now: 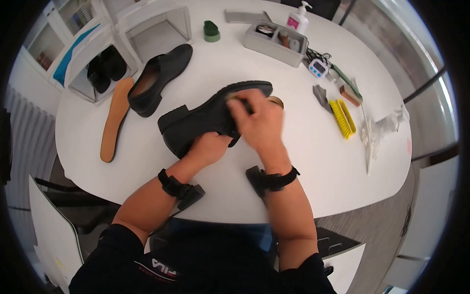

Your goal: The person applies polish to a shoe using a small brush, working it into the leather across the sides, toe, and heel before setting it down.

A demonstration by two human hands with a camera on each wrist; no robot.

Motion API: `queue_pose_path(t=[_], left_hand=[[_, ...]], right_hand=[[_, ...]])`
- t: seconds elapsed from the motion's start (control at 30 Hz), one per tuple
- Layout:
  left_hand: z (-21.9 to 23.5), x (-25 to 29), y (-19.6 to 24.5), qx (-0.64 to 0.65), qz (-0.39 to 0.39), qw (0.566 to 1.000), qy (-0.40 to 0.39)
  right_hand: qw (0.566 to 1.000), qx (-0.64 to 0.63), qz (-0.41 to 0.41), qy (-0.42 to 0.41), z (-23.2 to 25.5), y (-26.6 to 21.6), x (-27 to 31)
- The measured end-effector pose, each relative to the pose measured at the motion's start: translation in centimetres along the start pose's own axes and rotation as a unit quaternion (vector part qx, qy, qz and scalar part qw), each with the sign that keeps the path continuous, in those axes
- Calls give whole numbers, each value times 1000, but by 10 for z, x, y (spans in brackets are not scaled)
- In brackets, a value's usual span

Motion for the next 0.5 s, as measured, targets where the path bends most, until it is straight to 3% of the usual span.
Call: queue_pose_path(t=[0.03,0.1,0.17,0.2,0.27,0.3,0.37,0.4,0.43,0.47,0.5], left_hand=[[2,1,7,-1,-28,1000,6],[-5,-3,10,1,-61,998,15],[-14,-8,16,-52,-194,974,108],[-10,-3,24,-49,-194,973,111],[-1,5,26,23,-101,993,59],[-16,-8,5,23,-101,993,58],[-45,-17,-15,11,-388,907,162],[-32,-9,1,12,-391,906,160],[-22,-13,13,-8,-224,973,50],[-26,-13,4,-28,-47,997,-62],[-29,-13,4,-26,-49,996,-63]], right_hand=[[996,-2,-91,12,4,24,-2],[983,1,-172,70,16,63,0],[982,36,-168,78,17,55,-3],[979,66,-173,88,16,49,-1],[998,8,-37,45,-1,6,-5],[999,4,40,18,-8,-21,-5],[997,0,66,-26,-21,-45,-4],[993,-4,94,-70,-28,-53,-3],[993,-1,92,-68,-26,-50,-4],[997,34,53,-32,-19,-38,-8],[998,69,15,3,-11,-26,-11]])
Point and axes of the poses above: each hand's wrist, its own x-axis away from the middle knuckle, its own z-axis out of the back of the hand, y = z × x, the point moved 8 cm from there along -x, towards the middle knuckle, and after that the axes turned 9 degrees about -y, right-handed, at the moved point
